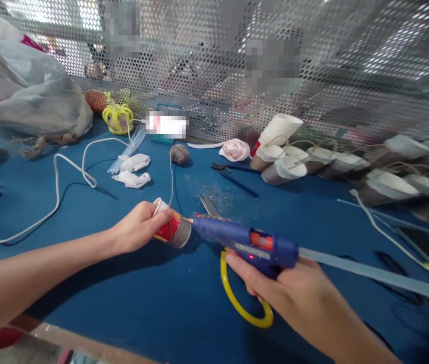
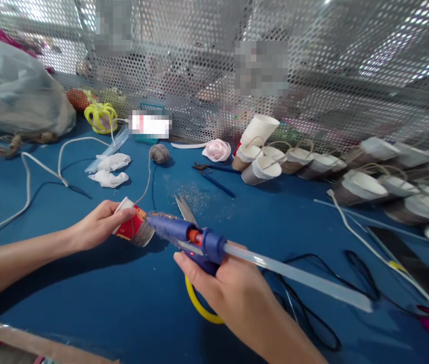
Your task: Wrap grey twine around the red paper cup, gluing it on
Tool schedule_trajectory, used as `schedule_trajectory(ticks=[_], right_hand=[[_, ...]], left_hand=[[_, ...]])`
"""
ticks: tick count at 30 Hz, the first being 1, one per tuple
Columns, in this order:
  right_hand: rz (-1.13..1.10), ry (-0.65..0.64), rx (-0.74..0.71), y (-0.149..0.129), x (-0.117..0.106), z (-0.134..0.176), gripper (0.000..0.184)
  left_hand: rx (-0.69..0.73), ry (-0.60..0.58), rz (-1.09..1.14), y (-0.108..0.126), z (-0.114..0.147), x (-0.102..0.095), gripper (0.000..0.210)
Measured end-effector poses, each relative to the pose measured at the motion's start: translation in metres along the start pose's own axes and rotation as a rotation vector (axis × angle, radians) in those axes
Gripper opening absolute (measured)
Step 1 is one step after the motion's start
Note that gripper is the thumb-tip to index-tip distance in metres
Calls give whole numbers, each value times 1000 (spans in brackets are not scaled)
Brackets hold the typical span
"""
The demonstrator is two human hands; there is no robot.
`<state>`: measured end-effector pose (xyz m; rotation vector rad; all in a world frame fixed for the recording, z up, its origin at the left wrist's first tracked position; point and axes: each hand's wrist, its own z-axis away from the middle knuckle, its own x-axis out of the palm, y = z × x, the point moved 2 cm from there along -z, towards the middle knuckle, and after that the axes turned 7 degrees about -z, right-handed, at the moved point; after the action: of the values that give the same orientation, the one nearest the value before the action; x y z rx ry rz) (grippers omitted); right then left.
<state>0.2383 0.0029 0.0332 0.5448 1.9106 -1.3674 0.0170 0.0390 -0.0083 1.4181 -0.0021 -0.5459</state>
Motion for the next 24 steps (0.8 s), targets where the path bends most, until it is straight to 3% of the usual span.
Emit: schedule_trajectory(ticks=[5, 9, 16, 20, 24], right_hand=[[142, 56, -241, -1, 5, -2, 21], [143, 52, -286, 2, 11, -1, 24], [231, 179, -311, 7, 13, 7, 33], [200, 19, -274, -10, 7, -1, 25], [116, -20, -231, -21, 2, -6, 24]], left_hand=[[-39, 14, 35, -2, -1, 1, 35], [-32, 21, 31, -5, -3, 1, 36], [-24, 47, 22, -8, -5, 0, 34], [-24, 46, 16, -7, -5, 0, 34], [-29, 52, 13, -6, -3, 0, 33]])
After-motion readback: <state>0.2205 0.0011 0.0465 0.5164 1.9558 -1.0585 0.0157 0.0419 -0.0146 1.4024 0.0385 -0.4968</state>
